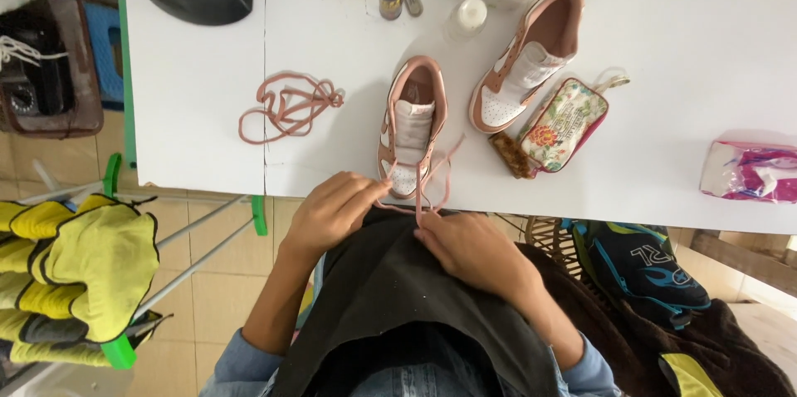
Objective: The person laces a pair of pink and white sneakers by threading the laces through the eyelets and tying them. The task is performed on a white table with various items nearby.
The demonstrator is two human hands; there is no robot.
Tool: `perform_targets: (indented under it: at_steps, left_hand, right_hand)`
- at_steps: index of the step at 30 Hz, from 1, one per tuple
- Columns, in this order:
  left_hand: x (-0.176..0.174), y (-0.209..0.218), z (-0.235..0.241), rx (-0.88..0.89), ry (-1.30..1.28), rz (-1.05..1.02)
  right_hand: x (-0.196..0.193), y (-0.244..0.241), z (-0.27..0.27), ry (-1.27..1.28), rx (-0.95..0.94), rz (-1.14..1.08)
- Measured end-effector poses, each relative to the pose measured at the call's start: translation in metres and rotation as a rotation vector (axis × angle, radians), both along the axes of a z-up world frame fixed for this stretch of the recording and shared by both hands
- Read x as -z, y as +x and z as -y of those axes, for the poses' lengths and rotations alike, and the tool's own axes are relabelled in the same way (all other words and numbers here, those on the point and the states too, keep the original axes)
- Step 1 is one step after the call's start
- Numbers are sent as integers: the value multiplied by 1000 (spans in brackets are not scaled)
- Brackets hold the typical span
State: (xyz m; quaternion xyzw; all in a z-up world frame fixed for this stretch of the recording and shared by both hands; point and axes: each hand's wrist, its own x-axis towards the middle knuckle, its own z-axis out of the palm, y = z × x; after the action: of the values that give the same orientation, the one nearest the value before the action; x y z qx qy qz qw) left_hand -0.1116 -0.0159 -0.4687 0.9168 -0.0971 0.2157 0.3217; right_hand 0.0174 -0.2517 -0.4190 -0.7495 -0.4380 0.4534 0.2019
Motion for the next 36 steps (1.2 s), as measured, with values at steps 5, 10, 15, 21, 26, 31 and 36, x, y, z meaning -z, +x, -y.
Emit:
perform_targets:
  at_steps: [5, 10, 15, 21, 26, 31, 36]
  left_hand:
    - [-71, 22, -1, 165, 180, 129]
    - [-139, 48, -9, 255, 195, 264]
    - [-205, 70, -19, 301, 33, 292]
    - [-289, 103, -24, 336, -128, 274]
    - [-347, 126, -25, 204, -104, 323]
    - [-386, 146, -23, 121, -196, 324]
    - [-411, 157, -23, 16, -342, 155]
  right_hand:
    - [-48, -4, 10, 50, 73, 187]
    - [-116, 16, 3, 456, 97, 211]
    - [-179, 32, -2, 558, 279, -65]
    - [-240, 39, -7, 742, 292, 485]
    - [-283, 53, -15, 803, 201, 954]
    - [-312, 71, -28, 881, 209, 1219]
    - [-327, 88, -48, 1175, 397, 1128]
